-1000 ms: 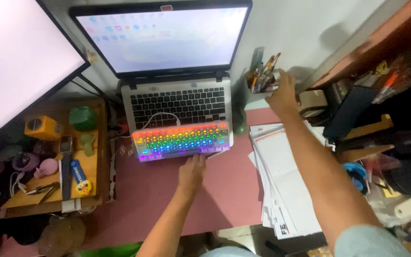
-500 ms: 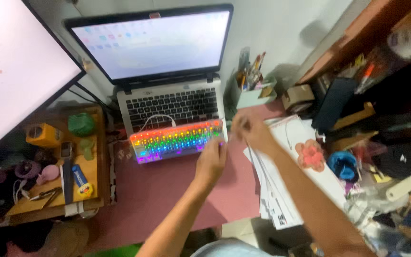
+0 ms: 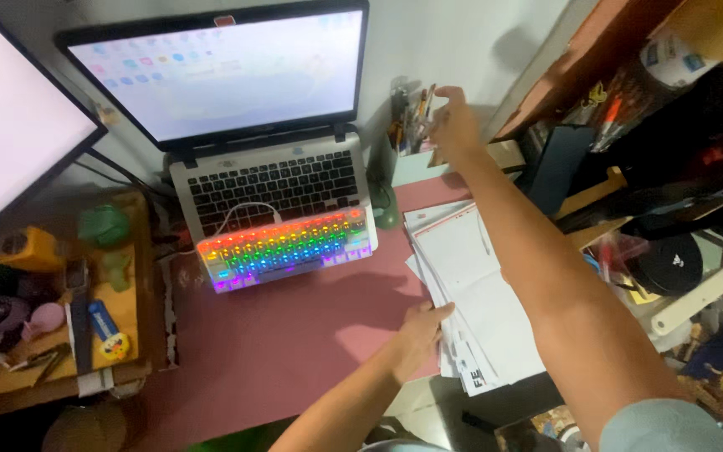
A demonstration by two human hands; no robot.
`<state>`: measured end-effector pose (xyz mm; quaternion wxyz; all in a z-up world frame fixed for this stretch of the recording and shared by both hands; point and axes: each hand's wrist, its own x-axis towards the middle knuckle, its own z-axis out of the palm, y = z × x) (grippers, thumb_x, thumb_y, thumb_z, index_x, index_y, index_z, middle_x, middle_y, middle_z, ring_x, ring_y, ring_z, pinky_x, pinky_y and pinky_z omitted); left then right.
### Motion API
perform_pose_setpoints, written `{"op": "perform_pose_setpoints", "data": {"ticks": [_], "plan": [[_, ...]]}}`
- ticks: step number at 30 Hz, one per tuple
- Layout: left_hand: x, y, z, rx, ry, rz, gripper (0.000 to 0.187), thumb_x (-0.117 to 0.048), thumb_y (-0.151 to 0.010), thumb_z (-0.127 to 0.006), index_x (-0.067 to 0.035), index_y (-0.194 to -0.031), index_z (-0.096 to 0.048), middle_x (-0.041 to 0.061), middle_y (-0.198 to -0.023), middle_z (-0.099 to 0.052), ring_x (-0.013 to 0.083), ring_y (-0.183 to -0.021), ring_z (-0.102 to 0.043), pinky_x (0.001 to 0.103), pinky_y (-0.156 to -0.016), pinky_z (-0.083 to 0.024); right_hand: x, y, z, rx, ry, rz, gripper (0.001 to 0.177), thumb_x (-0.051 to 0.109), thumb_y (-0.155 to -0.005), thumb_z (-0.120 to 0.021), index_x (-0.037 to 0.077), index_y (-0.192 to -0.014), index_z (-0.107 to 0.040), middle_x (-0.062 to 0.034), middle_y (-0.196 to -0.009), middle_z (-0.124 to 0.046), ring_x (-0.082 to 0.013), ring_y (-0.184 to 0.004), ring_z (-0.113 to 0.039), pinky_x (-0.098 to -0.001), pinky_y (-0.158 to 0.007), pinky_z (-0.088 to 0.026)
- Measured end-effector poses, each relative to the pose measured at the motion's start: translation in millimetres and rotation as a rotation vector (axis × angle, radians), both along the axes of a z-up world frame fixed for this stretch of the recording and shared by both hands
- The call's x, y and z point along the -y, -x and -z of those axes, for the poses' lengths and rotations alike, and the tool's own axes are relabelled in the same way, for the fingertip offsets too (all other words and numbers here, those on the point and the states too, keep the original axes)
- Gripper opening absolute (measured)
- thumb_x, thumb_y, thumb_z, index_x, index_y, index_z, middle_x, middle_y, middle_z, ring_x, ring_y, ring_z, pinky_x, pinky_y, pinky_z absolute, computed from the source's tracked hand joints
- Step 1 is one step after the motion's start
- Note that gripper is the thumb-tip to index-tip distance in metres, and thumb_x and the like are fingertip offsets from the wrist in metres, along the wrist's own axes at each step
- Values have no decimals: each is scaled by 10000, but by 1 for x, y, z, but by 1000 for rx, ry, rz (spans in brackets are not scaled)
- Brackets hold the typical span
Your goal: The person sorts through a stack of documents on a desk, picking them up one by one and arranging them into different piles.
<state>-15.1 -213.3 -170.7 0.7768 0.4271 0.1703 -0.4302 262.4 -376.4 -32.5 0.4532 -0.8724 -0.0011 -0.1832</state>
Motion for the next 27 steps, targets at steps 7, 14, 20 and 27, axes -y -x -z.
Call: {"op": "perform_pose_setpoints", "data": {"ticks": [7,14,20,27], "plan": [[40,-3,-31,217,-317,35,453,-162,-842,-770,98,-1206,-696,247,-1074,-753,294,-855,-722,397,-667,-572,6,16,-30,19,214,78,153,81,-959,-650,26,-1098,-683,-151,-832,-722,-237,-735,-715,-376,-652,-559],[55,4,-31,196,-264,-22,518,-87,-850,-718,-28,-1293,-456,148,-1109,-658,271,-993,-704,361,-805,-619,-22,10,-28,-104,290,75,188,109,-945,-610,51,-1117,-660,-182,-932,-719,-314,-815,-737,-418,-721,-567],[67,-4,-11,335,-179,-94,529,-14,-873,-679,-62,-1344,-443,116,-1081,-651,215,-949,-661,356,-792,-575,-22,-14,-23,67,371,77,217,68,-957,-574,34,-1142,-681,-214,-996,-738,-391,-915,-707,-470,-798,-551],[39,-19,-32,319,-100,-164,484,-46,-874,-677,-48,-1337,-536,108,-966,-652,200,-824,-633,355,-699,-536,-20,-16,18,-35,408,-6,385,87,-950,-561,111,-1322,-660,-265,-1116,-694,-395,-1039,-679,-485,-908,-537]]}}
